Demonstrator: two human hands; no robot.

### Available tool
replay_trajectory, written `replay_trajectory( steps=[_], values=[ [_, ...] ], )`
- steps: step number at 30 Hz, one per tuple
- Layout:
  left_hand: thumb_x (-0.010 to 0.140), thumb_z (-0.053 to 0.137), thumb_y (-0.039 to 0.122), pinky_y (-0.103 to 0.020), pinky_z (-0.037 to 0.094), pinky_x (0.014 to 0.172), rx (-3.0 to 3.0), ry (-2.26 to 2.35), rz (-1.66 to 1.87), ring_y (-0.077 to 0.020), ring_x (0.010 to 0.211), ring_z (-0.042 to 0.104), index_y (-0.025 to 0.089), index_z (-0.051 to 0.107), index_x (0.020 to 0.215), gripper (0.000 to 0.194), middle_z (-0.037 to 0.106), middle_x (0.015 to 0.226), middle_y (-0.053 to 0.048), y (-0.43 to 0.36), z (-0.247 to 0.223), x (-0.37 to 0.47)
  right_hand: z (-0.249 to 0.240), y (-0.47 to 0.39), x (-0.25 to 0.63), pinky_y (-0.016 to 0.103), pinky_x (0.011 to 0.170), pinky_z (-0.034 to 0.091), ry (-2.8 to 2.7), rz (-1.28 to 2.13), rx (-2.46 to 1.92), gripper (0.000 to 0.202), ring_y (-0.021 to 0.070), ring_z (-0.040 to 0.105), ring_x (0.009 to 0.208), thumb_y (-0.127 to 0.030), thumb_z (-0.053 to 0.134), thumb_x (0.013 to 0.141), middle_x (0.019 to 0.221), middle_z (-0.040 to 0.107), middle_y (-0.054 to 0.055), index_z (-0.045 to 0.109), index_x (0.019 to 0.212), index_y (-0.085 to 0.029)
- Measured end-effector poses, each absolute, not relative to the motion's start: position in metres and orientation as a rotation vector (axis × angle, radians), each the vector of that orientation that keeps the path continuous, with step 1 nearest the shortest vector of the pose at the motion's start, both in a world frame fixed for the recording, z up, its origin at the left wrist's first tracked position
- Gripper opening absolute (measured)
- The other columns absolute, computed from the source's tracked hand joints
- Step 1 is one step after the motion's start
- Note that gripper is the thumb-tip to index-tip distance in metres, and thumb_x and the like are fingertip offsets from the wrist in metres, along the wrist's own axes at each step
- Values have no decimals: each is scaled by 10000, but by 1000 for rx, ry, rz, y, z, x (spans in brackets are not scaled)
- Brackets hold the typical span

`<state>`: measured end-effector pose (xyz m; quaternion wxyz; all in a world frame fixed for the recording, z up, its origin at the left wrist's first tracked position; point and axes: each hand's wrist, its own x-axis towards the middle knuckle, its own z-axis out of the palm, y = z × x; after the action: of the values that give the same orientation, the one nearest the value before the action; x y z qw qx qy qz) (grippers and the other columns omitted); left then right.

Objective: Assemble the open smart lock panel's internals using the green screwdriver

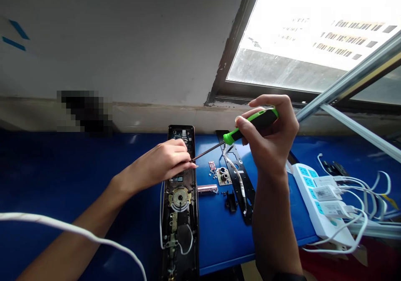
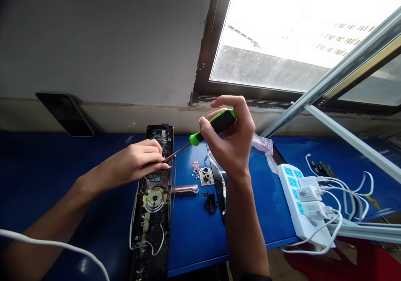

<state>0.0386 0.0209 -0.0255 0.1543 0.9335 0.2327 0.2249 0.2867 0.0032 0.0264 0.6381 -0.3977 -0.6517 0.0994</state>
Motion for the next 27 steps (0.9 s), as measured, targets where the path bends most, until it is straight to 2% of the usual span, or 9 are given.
replay_trajectory(
  steps=[9,22,25,27],
  values=[
    [1041,584,334,-321,496,771,2738,707,601,-206,893,601,153,697,783,335,647,776,-45,21,-24,37,28,4,277,277,365,451,-1544,202,-797,369,111,609,496,-231,815,820,716,675,-60,603,1118,-278],
    [1020,628,288,-318,512,786,2810,692,876,-185,813,635,151,694,751,309,666,748,-38,20,-27,40,30,2,272,255,361,478,-1467,179,-854,342,96,599,465,-289,876,786,685,658,-79,628,1020,-290],
    [1007,648,290,-320,514,761,2853,693,1028,-181,795,633,146,694,739,308,673,757,-44,21,-29,40,31,0,274,249,373,509,-1423,214,-911,346,117,652,510,-275,862,793,728,693,-60,632,1050,-293],
    [996,664,284,-323,517,748,2878,716,1118,-185,795,634,145,691,725,306,673,747,-46,23,-31,39,32,-2,279,259,435,570,-1454,299,-948,383,145,713,607,-278,829,821,825,742,-32,620,1141,-299]
  ],
)
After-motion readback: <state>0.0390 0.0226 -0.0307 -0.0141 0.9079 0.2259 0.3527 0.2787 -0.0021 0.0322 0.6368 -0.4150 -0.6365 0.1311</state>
